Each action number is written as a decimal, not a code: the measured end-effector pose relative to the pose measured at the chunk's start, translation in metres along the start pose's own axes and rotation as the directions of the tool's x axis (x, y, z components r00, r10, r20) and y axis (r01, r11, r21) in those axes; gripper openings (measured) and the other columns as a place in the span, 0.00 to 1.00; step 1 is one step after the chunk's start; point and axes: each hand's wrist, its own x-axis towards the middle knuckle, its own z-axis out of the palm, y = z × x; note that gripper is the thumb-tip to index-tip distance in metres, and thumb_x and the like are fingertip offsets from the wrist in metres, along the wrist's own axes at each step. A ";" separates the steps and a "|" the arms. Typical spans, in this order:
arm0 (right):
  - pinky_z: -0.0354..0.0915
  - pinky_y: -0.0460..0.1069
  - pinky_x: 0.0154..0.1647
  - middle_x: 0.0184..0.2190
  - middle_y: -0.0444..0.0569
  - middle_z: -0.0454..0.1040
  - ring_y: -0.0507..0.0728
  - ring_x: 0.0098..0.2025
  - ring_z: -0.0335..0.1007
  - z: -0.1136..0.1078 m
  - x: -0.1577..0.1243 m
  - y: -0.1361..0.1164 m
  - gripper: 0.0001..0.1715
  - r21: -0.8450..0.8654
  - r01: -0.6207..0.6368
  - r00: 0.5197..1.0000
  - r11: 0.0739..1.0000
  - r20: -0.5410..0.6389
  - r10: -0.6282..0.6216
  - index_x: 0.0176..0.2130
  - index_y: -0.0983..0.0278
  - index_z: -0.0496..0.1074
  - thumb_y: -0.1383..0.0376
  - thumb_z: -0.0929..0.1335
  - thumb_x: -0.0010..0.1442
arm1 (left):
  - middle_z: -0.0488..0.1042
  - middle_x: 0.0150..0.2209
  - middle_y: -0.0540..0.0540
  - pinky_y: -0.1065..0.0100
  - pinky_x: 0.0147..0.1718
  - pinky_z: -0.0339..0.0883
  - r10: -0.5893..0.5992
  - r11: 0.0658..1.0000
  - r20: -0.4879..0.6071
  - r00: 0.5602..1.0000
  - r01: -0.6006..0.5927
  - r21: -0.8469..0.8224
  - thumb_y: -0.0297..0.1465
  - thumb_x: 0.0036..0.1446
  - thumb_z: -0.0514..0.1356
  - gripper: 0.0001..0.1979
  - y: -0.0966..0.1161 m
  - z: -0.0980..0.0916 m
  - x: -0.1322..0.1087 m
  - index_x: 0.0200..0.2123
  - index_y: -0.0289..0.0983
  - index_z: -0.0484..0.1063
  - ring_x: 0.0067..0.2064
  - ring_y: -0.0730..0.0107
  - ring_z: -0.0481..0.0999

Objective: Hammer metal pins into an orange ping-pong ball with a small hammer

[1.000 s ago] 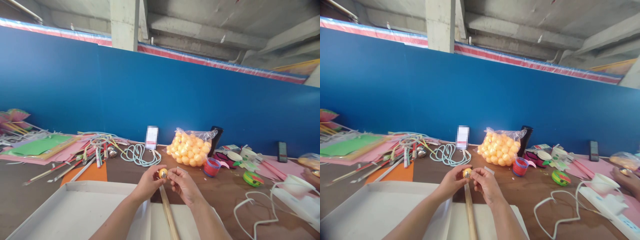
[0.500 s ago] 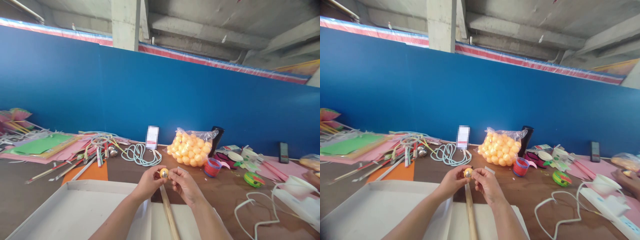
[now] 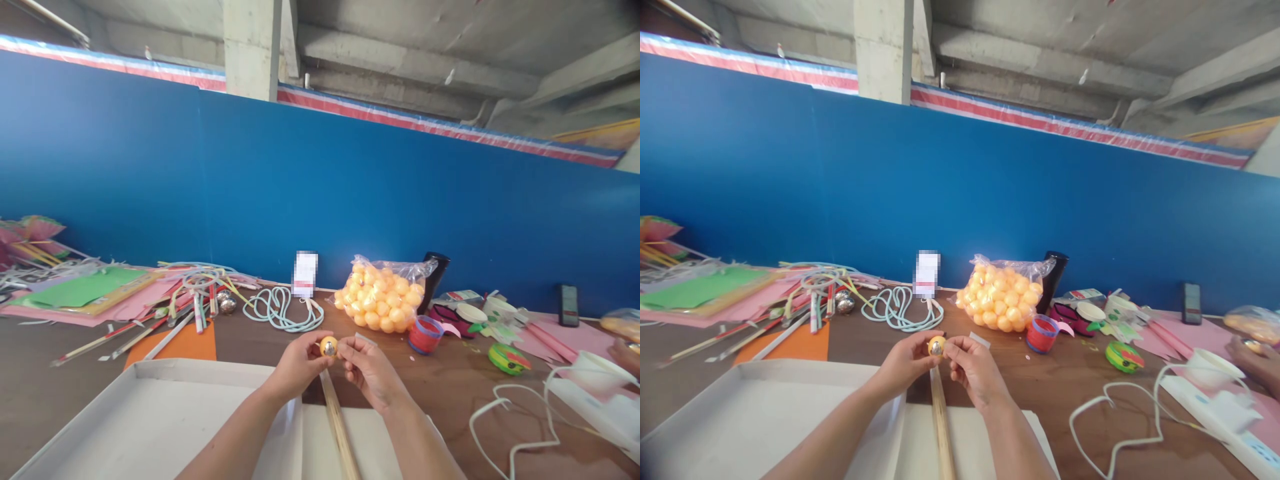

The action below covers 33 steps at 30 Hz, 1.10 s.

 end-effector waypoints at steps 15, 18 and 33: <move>0.57 0.37 0.17 0.23 0.41 0.66 0.42 0.20 0.54 0.001 -0.001 -0.001 0.11 0.032 0.000 1.000 0.999 0.005 0.000 0.28 0.66 0.72 0.61 0.73 0.47 | 0.73 0.43 0.43 0.67 0.40 0.65 0.000 1.000 0.003 1.000 0.000 -0.017 0.29 0.44 0.63 0.22 0.000 0.000 0.000 0.47 0.35 0.69 0.41 0.65 0.71; 0.57 0.37 0.17 0.23 0.40 0.66 0.42 0.19 0.54 0.001 -0.001 -0.001 0.12 0.033 -0.002 1.000 0.999 0.000 0.002 0.28 0.66 0.72 0.61 0.73 0.46 | 0.73 0.43 0.43 0.67 0.40 0.65 0.000 1.000 0.002 1.000 0.000 -0.020 0.29 0.44 0.63 0.23 -0.002 0.000 0.000 0.47 0.36 0.68 0.40 0.65 0.71; 0.56 0.39 0.17 0.23 0.41 0.67 0.43 0.19 0.55 0.002 -0.002 -0.003 0.12 -0.011 0.010 1.000 1.000 -0.004 -0.010 0.27 0.66 0.72 0.60 0.73 0.46 | 0.74 0.41 0.43 0.67 0.38 0.66 -0.008 1.000 0.002 1.000 0.008 -0.020 0.30 0.44 0.64 0.23 -0.003 0.001 -0.001 0.47 0.36 0.69 0.39 0.66 0.72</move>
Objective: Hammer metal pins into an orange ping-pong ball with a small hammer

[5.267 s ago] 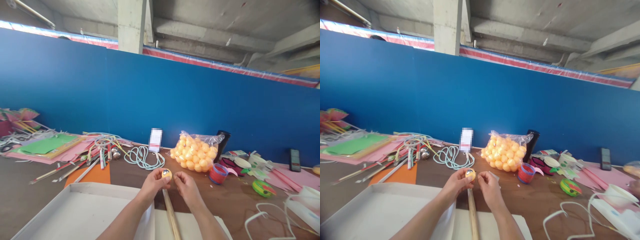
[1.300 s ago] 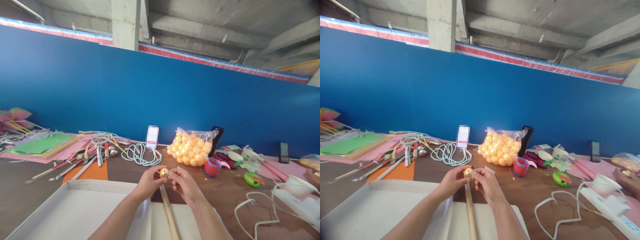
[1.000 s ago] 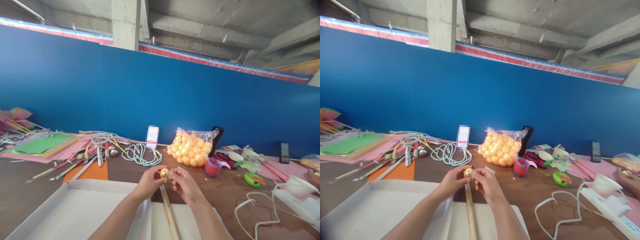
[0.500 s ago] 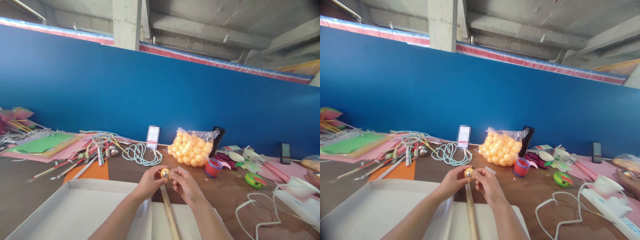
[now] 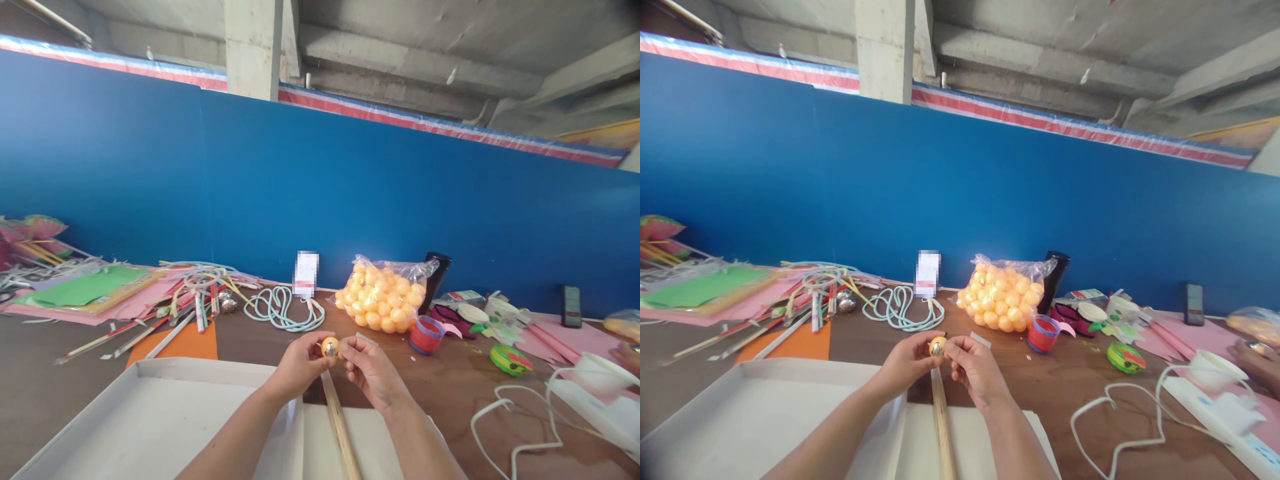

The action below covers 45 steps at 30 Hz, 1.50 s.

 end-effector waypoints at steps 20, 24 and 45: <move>0.55 0.39 0.18 0.22 0.40 0.66 0.43 0.19 0.54 0.001 0.000 0.000 0.13 0.030 0.000 1.000 1.000 0.014 -0.001 0.26 0.66 0.71 0.60 0.74 0.45 | 0.73 0.42 0.43 0.66 0.39 0.65 0.007 0.998 0.017 1.000 -0.006 -0.055 0.30 0.43 0.64 0.23 0.000 0.001 0.001 0.46 0.36 0.69 0.40 0.65 0.72; 0.56 0.39 0.18 0.22 0.40 0.66 0.43 0.18 0.54 0.000 0.000 0.001 0.12 0.006 0.006 1.000 1.000 0.011 -0.006 0.27 0.66 0.71 0.59 0.73 0.46 | 0.73 0.41 0.43 0.66 0.39 0.65 -0.002 0.999 0.016 1.000 0.003 -0.053 0.29 0.44 0.64 0.23 -0.001 0.001 0.000 0.46 0.35 0.69 0.39 0.65 0.72; 0.65 0.44 0.20 0.19 0.38 0.65 0.46 0.19 0.59 -0.001 -0.001 0.002 0.16 -0.264 0.069 0.997 0.962 -0.001 -0.071 0.27 0.65 0.67 0.55 0.72 0.46 | 0.74 0.39 0.44 0.68 0.36 0.65 -0.029 0.998 -0.003 1.000 0.029 0.063 0.28 0.42 0.62 0.21 0.003 0.002 -0.004 0.44 0.36 0.71 0.38 0.65 0.71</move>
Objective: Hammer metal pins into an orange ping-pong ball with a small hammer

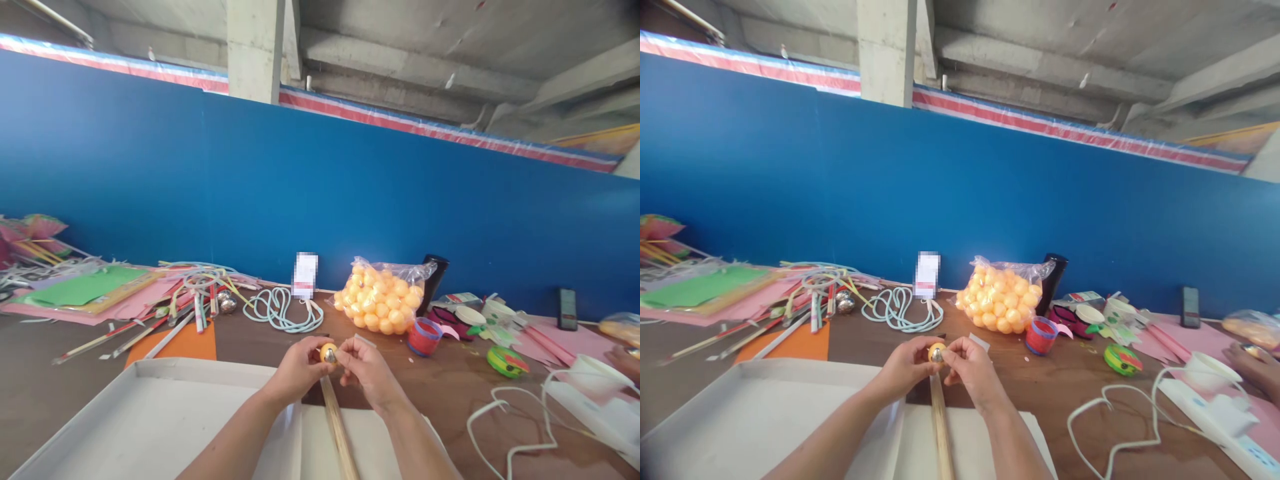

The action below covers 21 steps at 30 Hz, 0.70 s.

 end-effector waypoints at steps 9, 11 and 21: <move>0.58 0.41 0.16 0.21 0.38 0.62 0.45 0.18 0.54 0.006 0.004 0.003 0.18 0.164 0.059 0.998 0.985 -0.042 -0.053 0.29 0.64 0.65 0.52 0.68 0.50 | 0.73 0.39 0.45 0.70 0.38 0.64 0.010 0.966 0.023 1.000 -0.003 -0.258 0.31 0.44 0.64 0.23 0.006 -0.002 0.005 0.46 0.34 0.69 0.40 0.67 0.70; 0.57 0.42 0.16 0.22 0.39 0.63 0.46 0.18 0.54 0.004 0.005 0.003 0.18 0.099 0.068 0.994 0.993 -0.088 -0.060 0.30 0.63 0.64 0.50 0.66 0.53 | 0.73 0.40 0.44 0.70 0.38 0.64 -0.002 0.959 -0.014 1.000 -0.002 -0.285 0.31 0.43 0.64 0.23 0.007 -0.005 0.006 0.46 0.34 0.69 0.40 0.67 0.71; 0.54 0.45 0.25 0.26 0.43 0.72 0.54 0.27 0.67 0.011 -0.009 0.023 0.19 -0.830 0.079 0.994 0.552 0.026 -0.104 0.32 0.60 0.68 0.56 0.72 0.39 | 0.74 0.38 0.46 0.70 0.34 0.68 -0.107 0.971 -0.269 0.957 0.043 -0.235 0.31 0.43 0.63 0.23 0.007 -0.022 0.015 0.46 0.36 0.68 0.31 0.72 0.73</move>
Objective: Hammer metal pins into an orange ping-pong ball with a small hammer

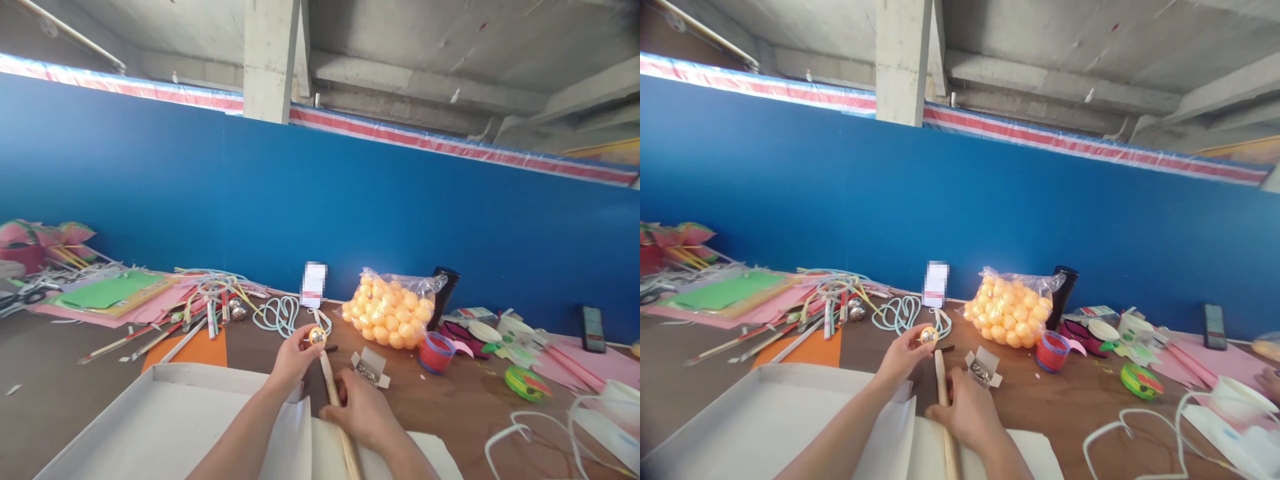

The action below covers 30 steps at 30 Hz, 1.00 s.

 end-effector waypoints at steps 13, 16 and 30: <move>0.60 0.44 0.13 0.25 0.43 0.68 0.52 0.20 0.66 0.008 0.010 -0.010 0.10 0.539 -0.067 0.985 0.840 -0.100 0.143 0.36 0.62 0.62 0.64 0.62 0.51 | 0.75 0.37 0.44 0.72 0.29 0.70 -0.006 0.996 -0.202 0.979 0.025 0.087 0.33 0.46 0.62 0.20 -0.012 -0.011 0.011 0.44 0.34 0.69 0.32 0.70 0.75; 0.58 0.42 0.11 0.21 0.39 0.64 0.50 0.17 0.62 -0.002 0.003 -0.024 0.15 0.629 0.014 0.982 0.777 -0.155 0.109 0.41 0.62 0.61 0.58 0.62 0.54 | 0.74 0.37 0.43 0.73 0.27 0.70 -0.024 0.996 -0.240 0.970 0.043 0.076 0.33 0.46 0.62 0.23 -0.016 -0.011 0.013 0.47 0.33 0.66 0.30 0.72 0.74; 0.66 0.47 0.23 0.29 0.49 0.74 0.55 0.24 0.69 -0.007 -0.007 -0.029 0.25 0.491 0.132 0.980 0.861 -0.198 -0.038 0.50 0.63 0.67 0.57 0.63 0.54 | 0.75 0.36 0.44 0.72 0.26 0.66 0.027 0.974 -0.312 0.950 0.046 0.223 0.34 0.45 0.61 0.16 -0.014 -0.012 0.011 0.39 0.36 0.68 0.29 0.71 0.73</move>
